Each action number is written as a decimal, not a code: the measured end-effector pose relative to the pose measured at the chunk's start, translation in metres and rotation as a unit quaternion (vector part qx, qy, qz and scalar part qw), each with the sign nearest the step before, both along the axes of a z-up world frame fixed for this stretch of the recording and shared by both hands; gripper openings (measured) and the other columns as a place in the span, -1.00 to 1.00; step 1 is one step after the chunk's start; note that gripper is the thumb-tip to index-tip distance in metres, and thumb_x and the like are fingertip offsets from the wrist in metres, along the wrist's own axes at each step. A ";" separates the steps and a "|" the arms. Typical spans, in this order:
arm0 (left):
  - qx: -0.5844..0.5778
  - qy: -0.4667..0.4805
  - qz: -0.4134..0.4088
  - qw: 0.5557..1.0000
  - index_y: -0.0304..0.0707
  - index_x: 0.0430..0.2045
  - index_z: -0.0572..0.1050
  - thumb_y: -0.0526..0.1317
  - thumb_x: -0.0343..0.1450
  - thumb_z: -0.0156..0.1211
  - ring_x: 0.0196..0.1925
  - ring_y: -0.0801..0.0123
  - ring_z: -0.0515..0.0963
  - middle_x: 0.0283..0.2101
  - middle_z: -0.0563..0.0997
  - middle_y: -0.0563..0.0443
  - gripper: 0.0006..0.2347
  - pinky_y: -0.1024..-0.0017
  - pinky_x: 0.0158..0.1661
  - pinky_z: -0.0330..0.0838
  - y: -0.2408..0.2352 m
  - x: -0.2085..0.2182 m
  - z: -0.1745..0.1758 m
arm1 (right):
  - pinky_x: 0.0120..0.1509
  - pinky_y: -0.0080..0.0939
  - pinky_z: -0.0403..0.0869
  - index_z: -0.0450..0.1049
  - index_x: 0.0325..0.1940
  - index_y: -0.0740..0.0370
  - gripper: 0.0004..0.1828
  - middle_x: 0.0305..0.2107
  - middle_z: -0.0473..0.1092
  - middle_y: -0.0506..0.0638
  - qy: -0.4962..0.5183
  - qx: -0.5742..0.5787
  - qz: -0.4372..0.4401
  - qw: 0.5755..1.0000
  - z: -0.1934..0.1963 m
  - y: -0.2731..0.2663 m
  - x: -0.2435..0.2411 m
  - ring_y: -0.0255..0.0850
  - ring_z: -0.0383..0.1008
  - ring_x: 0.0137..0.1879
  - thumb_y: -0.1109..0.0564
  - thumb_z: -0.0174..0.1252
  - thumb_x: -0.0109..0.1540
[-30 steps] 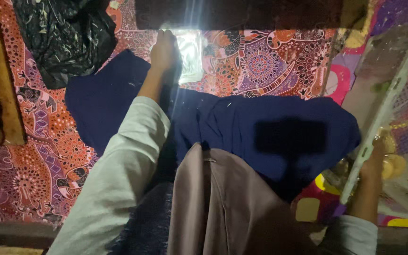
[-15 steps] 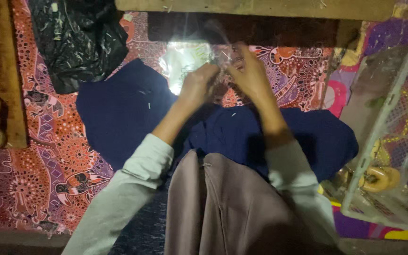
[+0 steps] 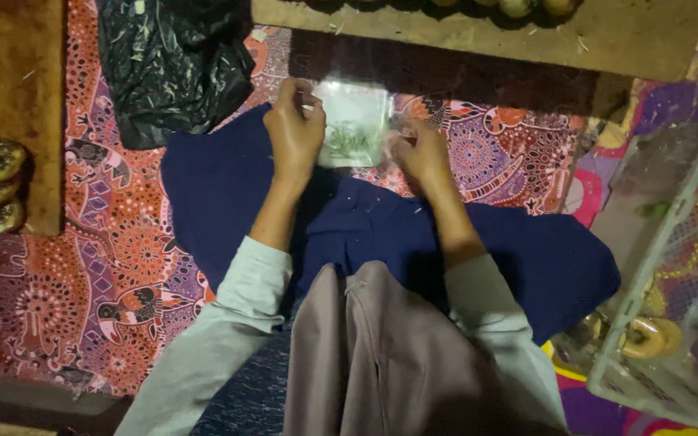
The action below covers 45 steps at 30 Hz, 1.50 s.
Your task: The person grates a white block over rows of doughnuts on a wooden board, then individually wraps each doughnut in clear plastic bags and places them into a crate.
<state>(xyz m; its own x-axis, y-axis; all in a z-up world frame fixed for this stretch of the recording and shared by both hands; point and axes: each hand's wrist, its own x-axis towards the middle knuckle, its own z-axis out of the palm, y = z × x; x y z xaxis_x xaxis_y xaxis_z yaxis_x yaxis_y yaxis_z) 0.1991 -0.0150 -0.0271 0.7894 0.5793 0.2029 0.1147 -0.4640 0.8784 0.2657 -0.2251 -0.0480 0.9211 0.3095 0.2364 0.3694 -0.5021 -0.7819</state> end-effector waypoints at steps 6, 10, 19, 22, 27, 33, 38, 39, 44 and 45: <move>0.048 -0.049 -0.071 0.995 -0.41 -0.25 0.51 -0.47 0.39 0.21 -0.27 0.09 0.65 -0.26 0.61 -0.23 -0.88 0.33 -0.23 0.49 -0.034 -0.006 0.023 | 0.32 -0.13 0.53 0.53 0.13 0.32 -0.73 0.07 0.53 0.23 0.052 0.023 0.054 0.997 0.066 0.011 -0.039 0.03 0.59 0.21 0.26 0.20 0.35; 0.068 -0.150 -0.274 0.947 -0.26 -0.18 0.51 -0.45 0.33 0.28 -0.07 0.11 0.68 0.01 0.66 -0.13 -0.78 0.39 -0.04 0.53 -0.052 -0.010 0.042 | 0.53 0.03 0.32 0.39 0.31 0.44 -0.58 0.26 0.34 0.38 -0.055 -0.049 0.120 0.990 0.084 0.024 -0.013 0.26 0.34 0.43 0.32 0.18 0.35; -0.699 -0.160 -0.183 0.673 -0.28 -0.05 0.41 -0.45 0.50 0.20 -0.01 0.16 0.54 0.02 0.48 -0.12 -0.81 0.19 0.04 0.47 -0.060 0.057 -0.010 | 0.45 0.04 0.32 0.38 0.28 0.38 -0.45 0.26 0.27 0.47 -0.187 -0.062 0.113 0.974 0.107 0.018 -0.027 0.33 0.31 0.38 0.14 0.28 0.24; -0.675 -0.189 -0.172 0.692 -0.35 -0.01 0.44 -0.50 0.50 0.20 0.01 0.12 0.54 -0.01 0.49 -0.19 -0.79 0.09 0.08 0.46 -0.060 0.090 -0.025 | 0.03 -0.13 0.53 0.51 0.17 0.29 -0.48 -0.11 0.57 0.23 0.126 0.008 -0.027 0.992 0.102 -0.010 -0.014 -0.01 0.63 -0.05 0.10 0.37 0.14; -0.712 -0.196 -0.093 0.668 -0.13 -0.04 0.49 -0.32 0.37 0.21 -0.09 0.26 0.57 -0.08 0.54 0.01 -0.73 0.03 0.08 0.51 -0.052 0.107 -0.003 | -0.10 -0.34 0.49 0.55 0.12 0.27 -0.47 -0.14 0.58 0.10 0.173 0.152 -0.199 0.953 0.032 -0.068 0.097 -0.23 0.57 -0.08 -0.22 0.00 0.42; -0.792 -0.168 -0.080 0.582 -0.26 -0.05 0.50 0.12 0.45 0.20 -0.11 0.08 0.53 -0.17 0.52 -0.16 -0.58 -0.16 0.08 0.49 -0.052 0.111 0.011 | 0.26 -0.07 0.32 0.39 0.31 0.45 -0.25 0.20 0.44 0.35 0.122 0.308 -0.246 0.911 -0.049 -0.069 0.196 -0.01 0.40 0.20 -0.31 0.01 0.40; -0.816 -0.137 -0.070 0.557 -0.22 -0.04 0.50 0.17 0.39 0.19 -0.05 -0.01 0.53 -0.09 0.54 -0.16 -0.53 -0.22 0.12 0.47 -0.052 0.117 -0.001 | 0.46 0.09 0.18 0.02 0.45 0.57 0.14 0.31 0.15 0.51 -0.039 -0.068 -0.363 0.928 -0.050 -0.092 0.215 0.31 0.17 0.42 -0.31 0.41 0.20; -0.823 -0.140 -0.066 0.547 -0.25 -0.03 0.49 0.18 0.39 0.18 -0.03 -0.05 0.53 -0.08 0.53 -0.19 -0.51 -0.22 0.13 0.45 -0.053 0.118 -0.002 | 0.46 0.09 0.20 -0.01 0.46 0.57 0.20 0.31 0.14 0.50 -0.034 -0.074 -0.356 0.931 -0.048 -0.100 0.220 0.30 0.18 0.41 -0.28 0.46 0.12; -0.871 -0.149 -0.010 0.469 -0.33 0.01 0.42 0.24 0.36 0.11 0.08 -0.18 0.51 -0.02 0.50 -0.36 -0.42 -0.29 0.18 0.36 -0.063 0.123 0.003 | 0.41 0.14 0.28 0.15 0.37 0.51 0.08 0.21 0.29 0.46 -0.112 -0.084 -0.321 0.937 -0.017 -0.108 0.225 0.32 0.28 0.32 -0.14 0.64 0.09; -0.871 -0.155 -0.003 0.465 -0.33 0.02 0.41 0.24 0.36 0.11 0.10 -0.19 0.49 -0.02 0.50 -0.39 -0.41 -0.27 0.19 0.35 -0.064 0.124 0.004 | 0.40 0.04 0.38 0.21 0.36 0.44 -0.01 0.18 0.38 0.35 -0.073 -0.039 -0.312 0.946 -0.002 -0.108 0.213 0.20 0.41 0.30 -0.10 0.60 0.10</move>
<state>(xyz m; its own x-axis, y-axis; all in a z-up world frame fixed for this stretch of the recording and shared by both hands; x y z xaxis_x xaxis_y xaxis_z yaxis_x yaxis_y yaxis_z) 0.3227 -0.0792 -0.0228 0.8814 0.0757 -0.4663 -0.1403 0.9845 -0.1053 0.4788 -0.3334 -0.0496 0.8893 -0.2628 0.3742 0.0828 -0.7122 -0.6970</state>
